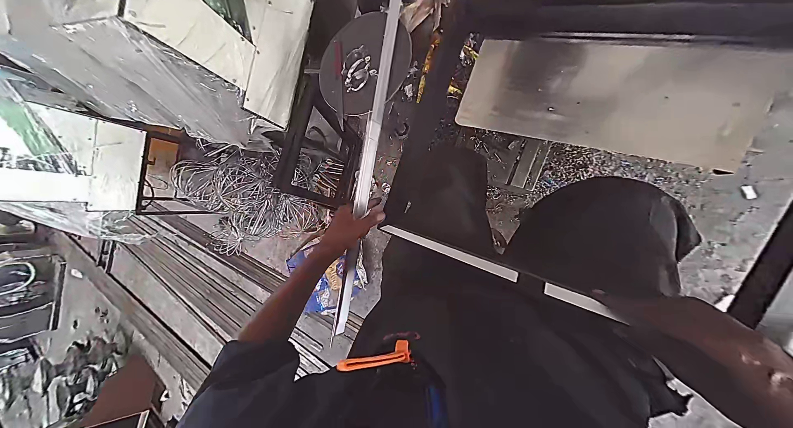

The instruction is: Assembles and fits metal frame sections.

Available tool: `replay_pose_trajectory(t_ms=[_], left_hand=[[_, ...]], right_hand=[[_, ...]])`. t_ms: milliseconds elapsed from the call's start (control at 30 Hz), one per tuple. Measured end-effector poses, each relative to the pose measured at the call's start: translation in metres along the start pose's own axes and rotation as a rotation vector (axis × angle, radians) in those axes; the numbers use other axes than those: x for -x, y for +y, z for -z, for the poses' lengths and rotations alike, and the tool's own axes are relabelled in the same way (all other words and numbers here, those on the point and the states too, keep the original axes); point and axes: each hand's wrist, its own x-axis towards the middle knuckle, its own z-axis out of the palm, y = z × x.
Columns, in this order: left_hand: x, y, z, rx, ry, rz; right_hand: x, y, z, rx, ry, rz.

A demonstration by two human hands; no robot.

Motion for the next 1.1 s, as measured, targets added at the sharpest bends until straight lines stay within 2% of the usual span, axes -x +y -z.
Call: replay_pose_trajectory(t_ms=[67, 200, 333, 533, 733, 1100], left_hand=[[0.003, -0.004, -0.002, -0.106, 0.021, 0.044], [-0.001, -0.016, -0.016, -0.178, 0.018, 0.021], [-0.002, -0.026, -0.017, -0.133, 0.062, 0.054], [0.0, -0.02, -0.02, -0.048, 0.03, 0.033], [0.0, -0.021, -0.022, -0.036, 0.039, 0.028], [-0.001, -0.018, -0.021, -0.011, 0.043, 0.028]], right_hand=[[-0.003, 0.006, -0.013, 0.021, 0.083, 0.019], [0.005, 0.017, -0.021, 0.005, 0.127, -0.026], [0.006, 0.019, -0.031, -0.076, 0.141, -0.043], [0.009, 0.017, -0.037, -0.024, 0.199, -0.078], [0.011, 0.012, -0.044, 0.254, 0.287, -0.091], [0.01, 0.02, -0.044, 0.08, 0.249, -0.109]])
